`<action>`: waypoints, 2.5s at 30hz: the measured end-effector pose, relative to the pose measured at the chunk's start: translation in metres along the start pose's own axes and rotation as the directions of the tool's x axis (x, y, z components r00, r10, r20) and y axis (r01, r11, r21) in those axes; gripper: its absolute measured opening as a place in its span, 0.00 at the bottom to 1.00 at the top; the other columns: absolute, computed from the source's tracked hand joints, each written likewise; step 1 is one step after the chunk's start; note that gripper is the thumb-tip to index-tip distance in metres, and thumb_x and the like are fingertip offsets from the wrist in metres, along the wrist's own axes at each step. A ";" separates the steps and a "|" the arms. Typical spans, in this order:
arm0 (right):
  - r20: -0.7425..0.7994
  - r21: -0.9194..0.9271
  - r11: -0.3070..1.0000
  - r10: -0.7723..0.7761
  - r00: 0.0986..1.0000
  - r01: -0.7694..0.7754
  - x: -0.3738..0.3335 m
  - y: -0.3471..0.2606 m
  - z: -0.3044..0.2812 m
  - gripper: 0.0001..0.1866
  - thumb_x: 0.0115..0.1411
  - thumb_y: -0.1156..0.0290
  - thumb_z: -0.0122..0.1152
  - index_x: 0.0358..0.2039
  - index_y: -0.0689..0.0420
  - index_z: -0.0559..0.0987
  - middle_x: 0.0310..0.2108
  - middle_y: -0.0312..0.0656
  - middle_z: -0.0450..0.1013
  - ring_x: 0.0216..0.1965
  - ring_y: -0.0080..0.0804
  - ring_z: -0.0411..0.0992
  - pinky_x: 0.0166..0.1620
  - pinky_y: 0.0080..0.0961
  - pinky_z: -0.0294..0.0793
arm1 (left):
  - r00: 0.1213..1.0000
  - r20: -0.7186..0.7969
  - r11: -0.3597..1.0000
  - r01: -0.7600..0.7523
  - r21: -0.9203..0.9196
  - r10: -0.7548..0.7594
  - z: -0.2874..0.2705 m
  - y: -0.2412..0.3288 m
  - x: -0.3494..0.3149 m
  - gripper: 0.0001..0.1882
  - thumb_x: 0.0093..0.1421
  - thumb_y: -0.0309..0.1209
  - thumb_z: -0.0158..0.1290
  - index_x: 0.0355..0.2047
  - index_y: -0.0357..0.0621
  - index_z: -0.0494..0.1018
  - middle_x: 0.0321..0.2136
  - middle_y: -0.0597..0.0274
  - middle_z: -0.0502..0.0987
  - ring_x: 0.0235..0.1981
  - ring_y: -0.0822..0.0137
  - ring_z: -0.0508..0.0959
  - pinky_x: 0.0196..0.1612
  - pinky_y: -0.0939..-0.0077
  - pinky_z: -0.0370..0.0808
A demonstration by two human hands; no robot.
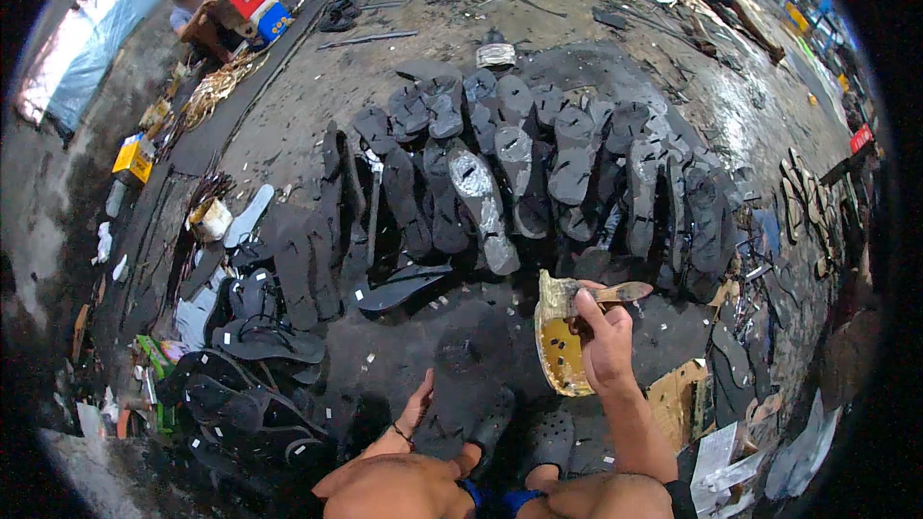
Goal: The person sits on the ground and repeatedly picks up black sandals, applies a yellowish substance with a brush, and places them back in a pile. The process is repeated for multiple sandals throughout the clip.
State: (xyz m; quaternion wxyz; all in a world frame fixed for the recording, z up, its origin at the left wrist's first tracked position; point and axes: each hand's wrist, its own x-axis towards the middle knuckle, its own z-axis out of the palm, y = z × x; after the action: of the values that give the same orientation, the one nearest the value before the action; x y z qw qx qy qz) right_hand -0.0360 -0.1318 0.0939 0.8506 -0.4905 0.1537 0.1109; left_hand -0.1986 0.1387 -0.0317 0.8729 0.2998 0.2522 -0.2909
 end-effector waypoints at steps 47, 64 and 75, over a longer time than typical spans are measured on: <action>0.246 -0.624 0.742 -0.109 0.963 0.244 -0.023 0.047 0.029 0.11 0.62 0.73 0.65 0.44 0.63 0.79 0.37 0.38 0.77 0.40 0.24 0.74 0.47 0.23 0.72 | 0.806 0.057 0.782 -0.550 -0.295 0.589 0.045 0.269 0.121 0.37 0.66 0.63 0.42 0.58 0.42 0.68 0.50 0.52 0.77 0.52 0.52 0.76 0.56 0.50 0.74; -0.074 -0.988 -0.126 -0.113 0.991 -0.088 -0.062 0.024 -0.132 0.18 0.56 0.60 0.65 0.34 0.65 0.77 0.31 0.60 0.76 0.33 0.58 0.77 0.38 0.48 0.76 | 0.413 -0.001 -0.023 0.054 0.998 0.911 -0.003 0.208 -0.053 0.18 0.58 0.30 0.60 0.45 0.36 0.67 0.42 0.42 0.76 0.45 0.45 0.77 0.49 0.57 0.72; -0.008 -0.997 0.075 0.262 0.965 -0.029 -0.097 0.003 -0.105 0.17 0.57 0.61 0.65 0.40 0.61 0.81 0.28 0.53 0.79 0.31 0.46 0.79 0.38 0.37 0.77 | 0.803 0.117 -0.041 -0.115 0.993 0.584 -0.015 -0.010 0.006 0.32 0.54 0.43 0.65 0.56 0.43 0.70 0.59 0.45 0.70 0.65 0.47 0.64 0.65 0.55 0.61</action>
State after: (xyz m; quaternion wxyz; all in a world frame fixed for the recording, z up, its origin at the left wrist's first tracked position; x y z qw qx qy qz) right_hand -0.1432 -0.2250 0.0778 0.2913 -0.9044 0.0125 0.3116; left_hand -0.2054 0.1401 -0.0494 0.4150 0.9047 0.0474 -0.0845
